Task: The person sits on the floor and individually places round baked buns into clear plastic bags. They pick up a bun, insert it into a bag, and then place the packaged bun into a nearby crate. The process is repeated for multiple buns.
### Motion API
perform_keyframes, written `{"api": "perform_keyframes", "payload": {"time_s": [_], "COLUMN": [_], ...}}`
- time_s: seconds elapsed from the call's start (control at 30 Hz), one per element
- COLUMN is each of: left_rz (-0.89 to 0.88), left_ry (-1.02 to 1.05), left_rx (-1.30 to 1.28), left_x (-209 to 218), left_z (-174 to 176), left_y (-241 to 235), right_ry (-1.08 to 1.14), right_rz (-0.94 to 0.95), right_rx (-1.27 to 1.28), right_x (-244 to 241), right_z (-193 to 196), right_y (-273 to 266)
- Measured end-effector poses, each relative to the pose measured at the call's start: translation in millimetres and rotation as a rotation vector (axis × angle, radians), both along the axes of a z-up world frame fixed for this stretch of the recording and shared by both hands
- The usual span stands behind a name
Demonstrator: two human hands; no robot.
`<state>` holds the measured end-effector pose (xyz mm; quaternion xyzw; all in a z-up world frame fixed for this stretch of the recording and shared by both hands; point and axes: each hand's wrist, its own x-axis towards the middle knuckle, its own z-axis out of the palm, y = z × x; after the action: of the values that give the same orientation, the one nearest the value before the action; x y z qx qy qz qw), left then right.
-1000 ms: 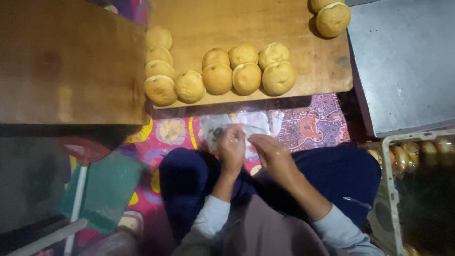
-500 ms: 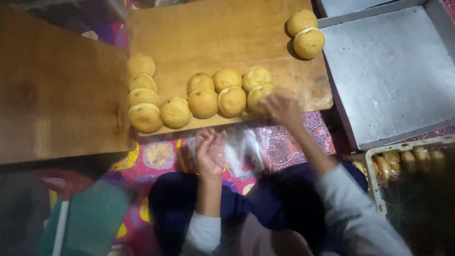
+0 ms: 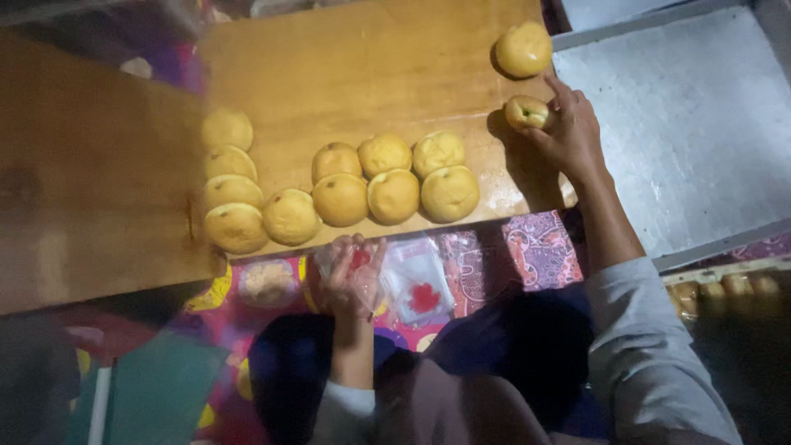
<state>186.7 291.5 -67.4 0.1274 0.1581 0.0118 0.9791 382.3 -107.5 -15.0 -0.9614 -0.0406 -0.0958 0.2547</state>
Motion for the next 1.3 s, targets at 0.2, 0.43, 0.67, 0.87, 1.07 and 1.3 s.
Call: {"api": "perform_keyframes", "payload": {"time_s": [0.2,0.43,0.67,0.87,1.07,1.3], "left_rz": [-0.007,0.033,0.033,0.031,0.053,0.083], "left_ry": [0.078,0.119,0.121,0.052,0.029,0.043], "left_rx": [0.035,0.093,0.081,0.039,-0.045,-0.06], "left_x": [-1,-3,-6,-10,-15,-21], "left_z": [2,13,9,-1,-9,-17], "left_y": [-20,-20,-18,-14,-14,-6], "right_ry": [0.1,0.089,0.139,-0.06,-0.146,-0.008], "right_rz": [-0.078,0.158,0.322,0.42,0.518,0.505], "right_rx": [0.482,0.328,0.261,0.164,0.017,-0.062], "right_x": [16,-24,-95,-78,-67,-106], "right_z": [-4,11,36,79,73,51], "right_y": [-10,64,108,138,201,198]}}
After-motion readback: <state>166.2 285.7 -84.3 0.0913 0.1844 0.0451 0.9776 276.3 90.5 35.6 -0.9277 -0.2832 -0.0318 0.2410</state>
